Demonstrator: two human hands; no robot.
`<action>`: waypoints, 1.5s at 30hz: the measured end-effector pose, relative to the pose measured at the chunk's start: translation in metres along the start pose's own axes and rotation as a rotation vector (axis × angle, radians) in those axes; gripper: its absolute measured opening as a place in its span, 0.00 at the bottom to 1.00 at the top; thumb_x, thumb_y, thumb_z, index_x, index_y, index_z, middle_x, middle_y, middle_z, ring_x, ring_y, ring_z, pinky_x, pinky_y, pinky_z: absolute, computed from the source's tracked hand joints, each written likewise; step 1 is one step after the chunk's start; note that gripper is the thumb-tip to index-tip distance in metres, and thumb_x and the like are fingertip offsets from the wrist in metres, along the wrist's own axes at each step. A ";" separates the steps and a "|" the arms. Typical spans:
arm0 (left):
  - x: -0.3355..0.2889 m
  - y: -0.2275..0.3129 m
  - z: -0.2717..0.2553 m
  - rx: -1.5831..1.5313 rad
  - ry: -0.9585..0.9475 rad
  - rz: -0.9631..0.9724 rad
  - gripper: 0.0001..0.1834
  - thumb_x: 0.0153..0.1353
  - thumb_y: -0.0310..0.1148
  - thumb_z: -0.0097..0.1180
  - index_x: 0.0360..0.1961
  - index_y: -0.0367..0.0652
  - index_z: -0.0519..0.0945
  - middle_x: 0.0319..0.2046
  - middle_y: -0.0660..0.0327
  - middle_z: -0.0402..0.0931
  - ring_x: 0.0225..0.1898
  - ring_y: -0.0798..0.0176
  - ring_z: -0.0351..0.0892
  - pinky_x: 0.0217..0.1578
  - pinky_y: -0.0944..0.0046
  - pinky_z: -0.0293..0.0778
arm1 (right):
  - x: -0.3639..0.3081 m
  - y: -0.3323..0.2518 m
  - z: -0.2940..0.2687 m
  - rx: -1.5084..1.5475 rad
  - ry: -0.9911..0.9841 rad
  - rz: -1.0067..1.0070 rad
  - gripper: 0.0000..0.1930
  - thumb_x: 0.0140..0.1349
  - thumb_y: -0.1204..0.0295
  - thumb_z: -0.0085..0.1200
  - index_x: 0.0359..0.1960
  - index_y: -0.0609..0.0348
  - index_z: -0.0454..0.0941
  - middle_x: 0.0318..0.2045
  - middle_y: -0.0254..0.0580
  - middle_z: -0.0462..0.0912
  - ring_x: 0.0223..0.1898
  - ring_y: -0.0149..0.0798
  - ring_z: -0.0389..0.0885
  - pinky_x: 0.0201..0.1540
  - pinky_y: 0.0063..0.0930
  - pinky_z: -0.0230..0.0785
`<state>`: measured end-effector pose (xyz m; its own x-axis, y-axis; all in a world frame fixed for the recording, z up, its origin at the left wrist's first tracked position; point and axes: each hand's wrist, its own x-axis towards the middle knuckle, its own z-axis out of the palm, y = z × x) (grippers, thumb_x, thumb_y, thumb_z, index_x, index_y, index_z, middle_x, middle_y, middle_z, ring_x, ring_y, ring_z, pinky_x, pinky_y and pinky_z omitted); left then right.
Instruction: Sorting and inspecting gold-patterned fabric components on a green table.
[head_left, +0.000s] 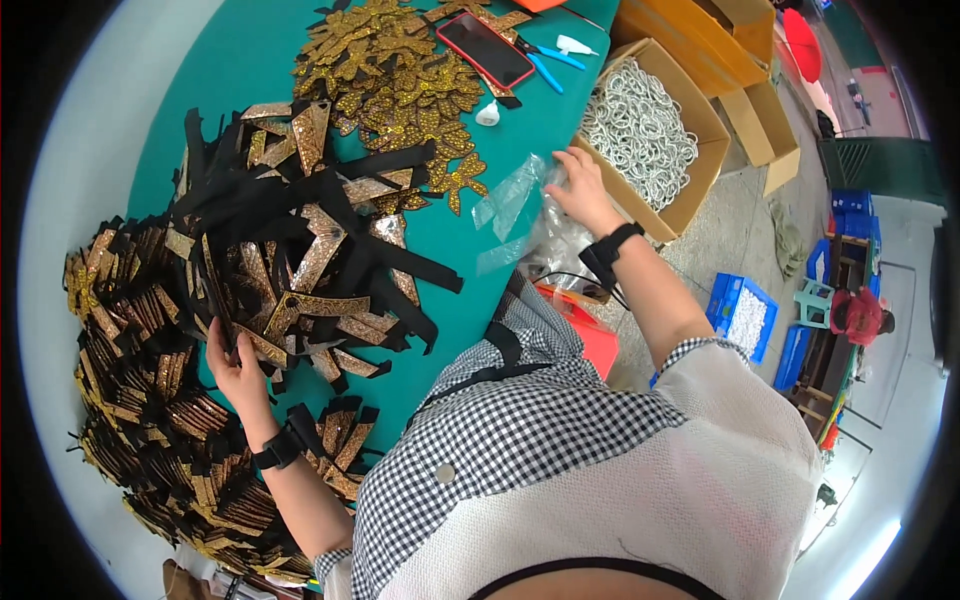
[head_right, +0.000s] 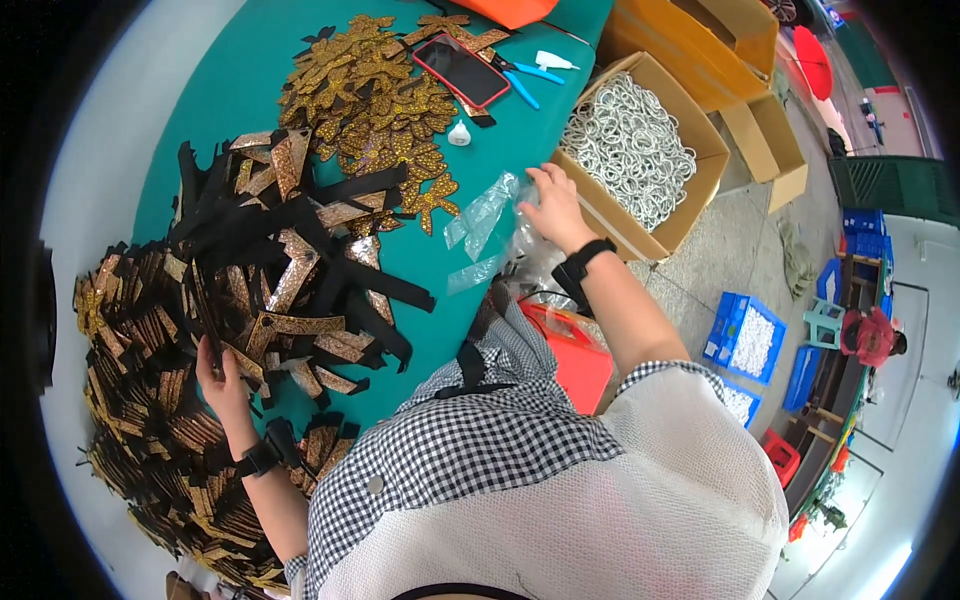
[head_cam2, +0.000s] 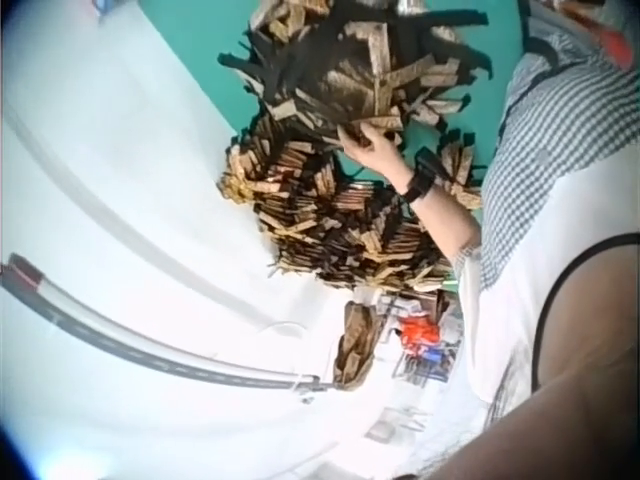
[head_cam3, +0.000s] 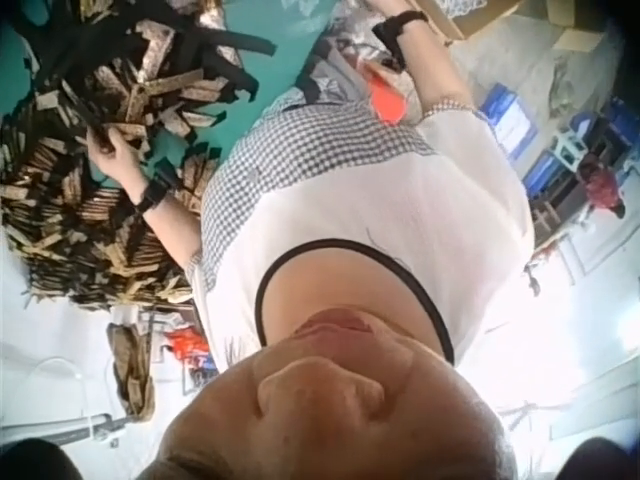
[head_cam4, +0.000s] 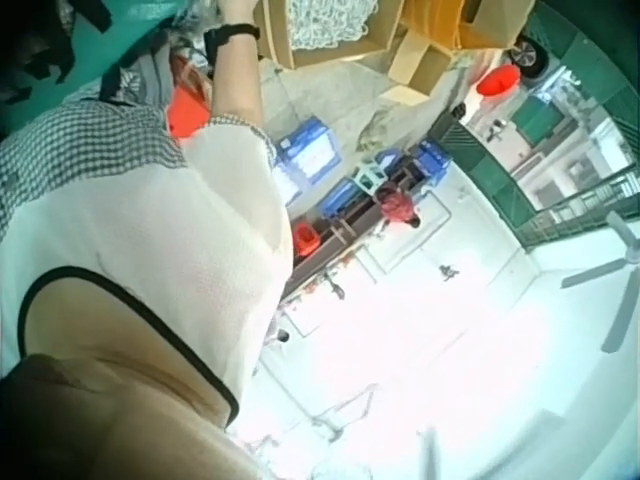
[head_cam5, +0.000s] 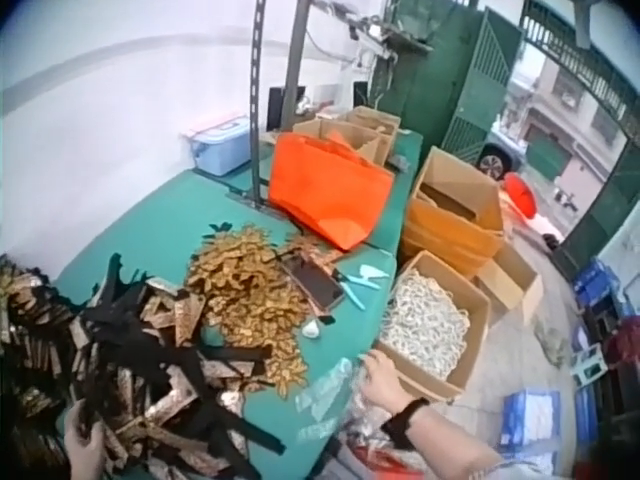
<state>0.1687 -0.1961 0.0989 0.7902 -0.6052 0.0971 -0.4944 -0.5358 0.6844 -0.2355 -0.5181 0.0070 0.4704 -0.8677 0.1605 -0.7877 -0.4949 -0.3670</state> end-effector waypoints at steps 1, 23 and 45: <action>0.001 0.001 0.000 0.001 -0.004 0.004 0.23 0.60 0.33 0.49 0.56 0.42 0.64 0.52 0.56 0.64 0.51 0.61 0.66 0.44 0.63 0.69 | 0.004 -0.001 0.002 0.000 0.002 0.006 0.26 0.45 0.71 0.57 0.49 0.56 0.67 0.44 0.49 0.71 0.47 0.46 0.68 0.48 0.35 0.63; 0.005 -0.002 -0.007 -0.193 -0.062 -0.130 0.23 0.60 0.32 0.50 0.56 0.38 0.64 0.52 0.56 0.66 0.52 0.64 0.66 0.48 0.66 0.64 | -0.153 0.118 -0.019 0.164 -0.206 0.552 0.08 0.47 0.68 0.54 0.29 0.56 0.78 0.28 0.47 0.79 0.32 0.46 0.78 0.38 0.34 0.69; 0.024 -0.005 -0.015 0.049 -0.087 -0.155 0.24 0.58 0.31 0.51 0.57 0.41 0.64 0.55 0.55 0.63 0.56 0.60 0.61 0.53 0.64 0.59 | -0.095 0.148 0.112 -0.059 -0.398 0.675 0.15 0.45 0.65 0.58 0.38 0.49 0.78 0.35 0.50 0.75 0.40 0.49 0.74 0.46 0.36 0.66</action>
<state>0.1952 -0.1989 0.1089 0.8249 -0.5608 -0.0714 -0.3880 -0.6534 0.6500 -0.3520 -0.5039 -0.1647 -0.0194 -0.9054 -0.4241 -0.9685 0.1223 -0.2168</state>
